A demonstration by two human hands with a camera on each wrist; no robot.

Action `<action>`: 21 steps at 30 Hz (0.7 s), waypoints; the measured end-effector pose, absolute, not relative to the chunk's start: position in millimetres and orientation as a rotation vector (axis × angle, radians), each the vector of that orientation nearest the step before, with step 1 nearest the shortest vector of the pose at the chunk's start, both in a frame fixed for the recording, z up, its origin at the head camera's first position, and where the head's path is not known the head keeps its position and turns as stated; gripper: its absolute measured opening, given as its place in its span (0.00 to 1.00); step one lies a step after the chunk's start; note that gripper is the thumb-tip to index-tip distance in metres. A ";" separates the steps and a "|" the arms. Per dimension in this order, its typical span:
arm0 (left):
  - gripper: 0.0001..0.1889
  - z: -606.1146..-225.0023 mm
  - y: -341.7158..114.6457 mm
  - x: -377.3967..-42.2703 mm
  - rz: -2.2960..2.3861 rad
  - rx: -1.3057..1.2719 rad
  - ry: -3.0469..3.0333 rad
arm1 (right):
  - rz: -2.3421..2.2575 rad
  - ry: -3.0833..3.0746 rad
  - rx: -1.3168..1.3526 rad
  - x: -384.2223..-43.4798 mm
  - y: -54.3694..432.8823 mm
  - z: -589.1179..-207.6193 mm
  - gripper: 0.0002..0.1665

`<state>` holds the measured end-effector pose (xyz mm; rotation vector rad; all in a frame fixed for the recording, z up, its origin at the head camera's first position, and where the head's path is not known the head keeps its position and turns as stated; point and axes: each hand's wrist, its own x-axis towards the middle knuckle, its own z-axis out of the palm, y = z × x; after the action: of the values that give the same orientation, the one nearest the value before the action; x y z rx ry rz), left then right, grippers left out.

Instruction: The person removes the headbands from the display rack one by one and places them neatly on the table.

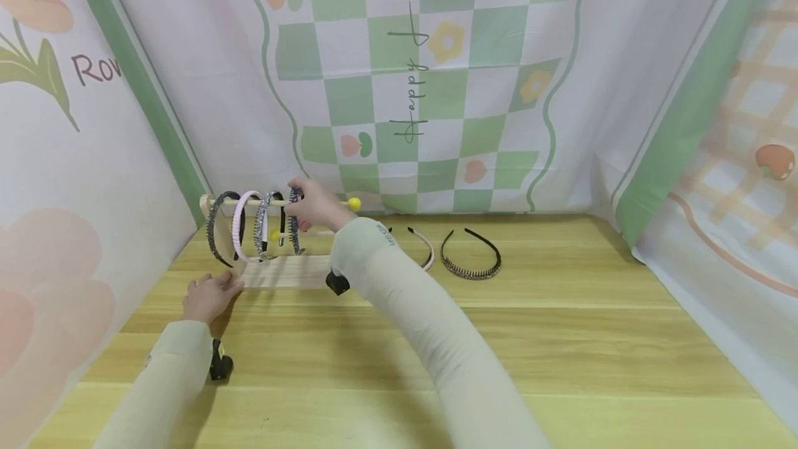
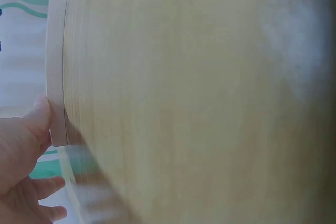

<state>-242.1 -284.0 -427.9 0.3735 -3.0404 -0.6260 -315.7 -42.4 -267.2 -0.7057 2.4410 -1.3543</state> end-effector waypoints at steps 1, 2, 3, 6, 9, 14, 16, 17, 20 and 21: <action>0.30 -427.9 -284.1 -242.4 -0.624 0.373 -3.040 | -1.350 2.444 -0.705 -315.4 -40.5 -265.2 0.37; 0.30 -428.1 -284.4 -242.7 -0.621 0.371 -3.039 | -1.353 2.438 -0.703 -315.1 -38.6 -263.1 0.37; 0.30 -428.0 -284.3 -242.9 -0.619 0.371 -3.037 | -1.354 2.433 -0.704 -315.0 -37.0 -261.3 0.36; 0.30 -427.4 -284.3 -243.0 -0.615 0.370 -3.037 | -1.369 2.416 -0.714 -313.6 -32.5 -255.7 0.35; 0.30 -426.7 -283.8 -242.1 -0.616 0.367 -3.039 | -1.397 2.408 -0.726 -312.5 -29.1 -251.3 0.35; 0.30 -425.8 -283.2 -240.2 -0.617 0.355 -3.041 | -1.438 2.414 -0.721 -309.9 -22.5 -244.2 0.35; 0.30 -425.2 -282.8 -239.7 -0.617 0.355 -3.040 | -1.459 2.408 -0.724 -308.7 -19.5 -240.9 0.35; 0.30 -424.7 -282.4 -239.4 -0.616 0.355 -3.040 | -1.464 2.409 -0.729 -308.2 -18.2 -239.2 0.35; 0.29 -423.9 -281.7 -239.0 -0.614 0.360 -3.037 | -1.459 2.431 -0.752 -307.9 -14.1 -234.6 0.35; 0.29 -423.5 -281.3 -238.8 -0.616 0.362 -3.036 | -1.457 2.435 -0.755 -308.3 -12.7 -233.3 0.34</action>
<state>-238.8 -281.3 -423.5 0.3622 -3.0360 -0.6163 -308.3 -12.7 -233.3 -0.7555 2.4349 -1.4573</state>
